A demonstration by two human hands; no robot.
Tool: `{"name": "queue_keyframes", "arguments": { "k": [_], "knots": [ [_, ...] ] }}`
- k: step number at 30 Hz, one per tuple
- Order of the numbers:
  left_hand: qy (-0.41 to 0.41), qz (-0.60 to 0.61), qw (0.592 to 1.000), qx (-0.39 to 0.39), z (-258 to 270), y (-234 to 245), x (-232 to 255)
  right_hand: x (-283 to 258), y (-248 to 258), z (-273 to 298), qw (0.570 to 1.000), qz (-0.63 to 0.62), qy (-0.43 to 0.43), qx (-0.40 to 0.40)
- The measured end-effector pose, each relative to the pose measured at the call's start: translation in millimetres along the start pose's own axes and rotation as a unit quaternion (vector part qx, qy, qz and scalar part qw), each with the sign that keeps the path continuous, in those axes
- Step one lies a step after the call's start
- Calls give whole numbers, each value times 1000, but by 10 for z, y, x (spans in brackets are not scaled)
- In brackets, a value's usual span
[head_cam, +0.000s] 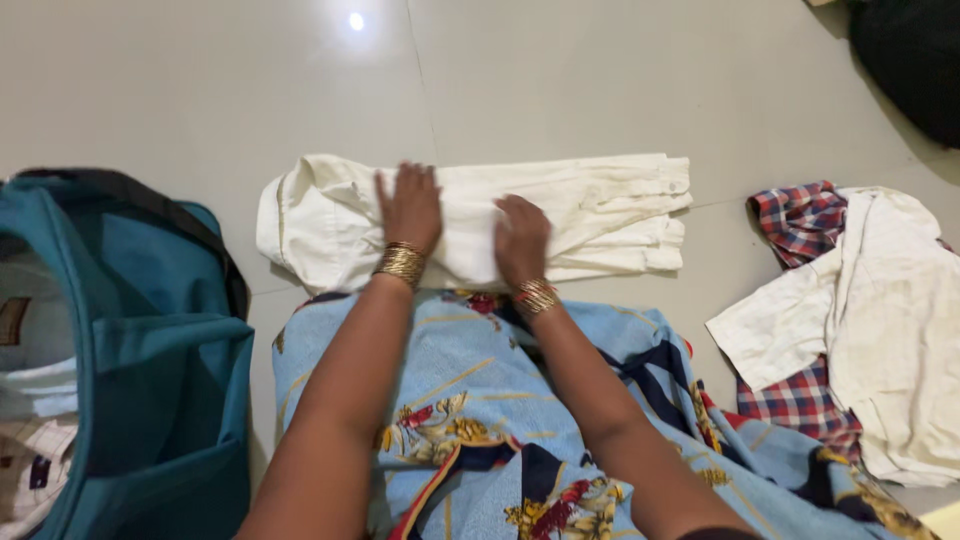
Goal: The person folds two shirts by hand and places them inside a bag.
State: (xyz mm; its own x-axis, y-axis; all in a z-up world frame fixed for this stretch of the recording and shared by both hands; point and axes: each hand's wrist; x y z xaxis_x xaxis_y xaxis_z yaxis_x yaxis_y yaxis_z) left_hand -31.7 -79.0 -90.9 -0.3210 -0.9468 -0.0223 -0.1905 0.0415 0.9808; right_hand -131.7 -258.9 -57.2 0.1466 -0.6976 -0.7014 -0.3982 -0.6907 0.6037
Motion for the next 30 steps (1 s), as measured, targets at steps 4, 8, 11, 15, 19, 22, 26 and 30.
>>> {"name": "queue_keyframes", "arguments": {
  "k": [4, 8, 11, 15, 19, 22, 26, 30],
  "knots": [
    [58, 9, 992, -110, -118, 130, -512, 906, 645, -97, 993, 26, -36, 108],
    [33, 16, 990, -133, -143, 550, -705, 1870, 1417, -363, 985, 121, -56, 113],
    [60, 7, 977, -206, -257, 705, -785, 2341, 1767, -547, 982, 147, -83, 85],
    [68, 34, 963, -258, -323, 729, -876, 2555, 1873, -687, 973, 201, -97, 58],
    [76, 119, 965, -222, -413, 680, -932, 2647, 1917, -763, 959, 169, -225, 28],
    [67, 176, 972, -142, -445, 658, -945, 2768, 2005, -706, 972, 162, -166, 47],
    [67, 208, 970, -102, -523, 631, -936, 2814, 2142, -623, 959, 28, -261, 108],
    [68, 167, 973, -145, -555, 504, -942, 2728, 2150, -653, 965, 25, -245, 93]
  ]
}}
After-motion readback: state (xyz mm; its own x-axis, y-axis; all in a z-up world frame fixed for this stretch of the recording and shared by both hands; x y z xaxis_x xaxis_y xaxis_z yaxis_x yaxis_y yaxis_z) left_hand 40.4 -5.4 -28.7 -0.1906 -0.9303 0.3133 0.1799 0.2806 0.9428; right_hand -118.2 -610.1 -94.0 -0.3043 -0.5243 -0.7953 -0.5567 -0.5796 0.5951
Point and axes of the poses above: each hand's wrist, its own z-axis away from the middle knuckle, its own y-axis out of the back of the hand, x = y × z, and after that the axes turned 14 degrees about -z, right-handed
